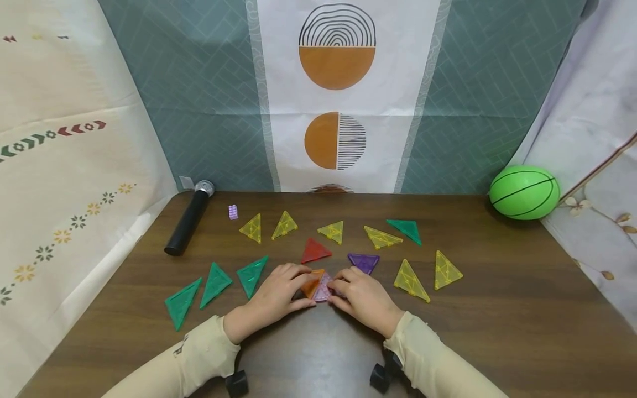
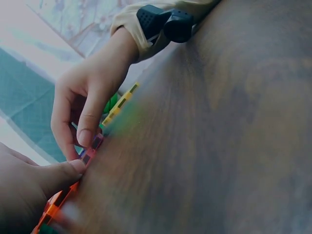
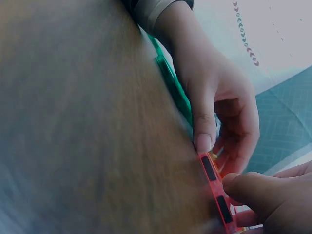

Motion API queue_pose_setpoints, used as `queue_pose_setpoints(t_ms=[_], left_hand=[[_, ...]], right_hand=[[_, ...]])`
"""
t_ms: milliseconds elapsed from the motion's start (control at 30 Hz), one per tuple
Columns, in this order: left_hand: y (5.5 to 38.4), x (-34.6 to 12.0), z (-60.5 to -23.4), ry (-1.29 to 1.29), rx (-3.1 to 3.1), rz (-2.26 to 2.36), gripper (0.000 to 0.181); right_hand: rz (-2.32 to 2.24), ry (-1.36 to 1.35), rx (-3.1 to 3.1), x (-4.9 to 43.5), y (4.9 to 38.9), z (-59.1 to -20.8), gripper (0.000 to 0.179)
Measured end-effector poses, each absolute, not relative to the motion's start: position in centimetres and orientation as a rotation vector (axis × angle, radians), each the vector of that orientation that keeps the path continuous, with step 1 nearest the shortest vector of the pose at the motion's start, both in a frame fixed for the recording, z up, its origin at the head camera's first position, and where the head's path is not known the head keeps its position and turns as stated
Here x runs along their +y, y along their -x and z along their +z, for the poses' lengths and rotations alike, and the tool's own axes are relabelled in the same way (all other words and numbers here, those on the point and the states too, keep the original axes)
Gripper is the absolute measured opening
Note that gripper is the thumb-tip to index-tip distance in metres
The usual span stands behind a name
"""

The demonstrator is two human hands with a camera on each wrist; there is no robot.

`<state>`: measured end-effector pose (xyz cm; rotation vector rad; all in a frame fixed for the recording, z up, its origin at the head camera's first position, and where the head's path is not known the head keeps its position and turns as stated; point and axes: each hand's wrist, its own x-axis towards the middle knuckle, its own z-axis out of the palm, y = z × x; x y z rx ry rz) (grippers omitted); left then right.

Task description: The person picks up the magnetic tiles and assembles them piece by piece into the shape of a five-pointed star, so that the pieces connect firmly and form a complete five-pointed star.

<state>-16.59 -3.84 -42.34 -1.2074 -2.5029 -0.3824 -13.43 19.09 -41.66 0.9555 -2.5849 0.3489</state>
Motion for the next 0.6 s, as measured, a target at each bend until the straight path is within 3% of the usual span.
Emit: queue_pose_setpoints(t_ms=[600], left_hand=[[16.4,-3.8,-42.3,1.237,-2.551,-0.404,0.039]], right_hand=[[0.323,-0.666,-2.721,22.9,15.6,-40.5,0.036]])
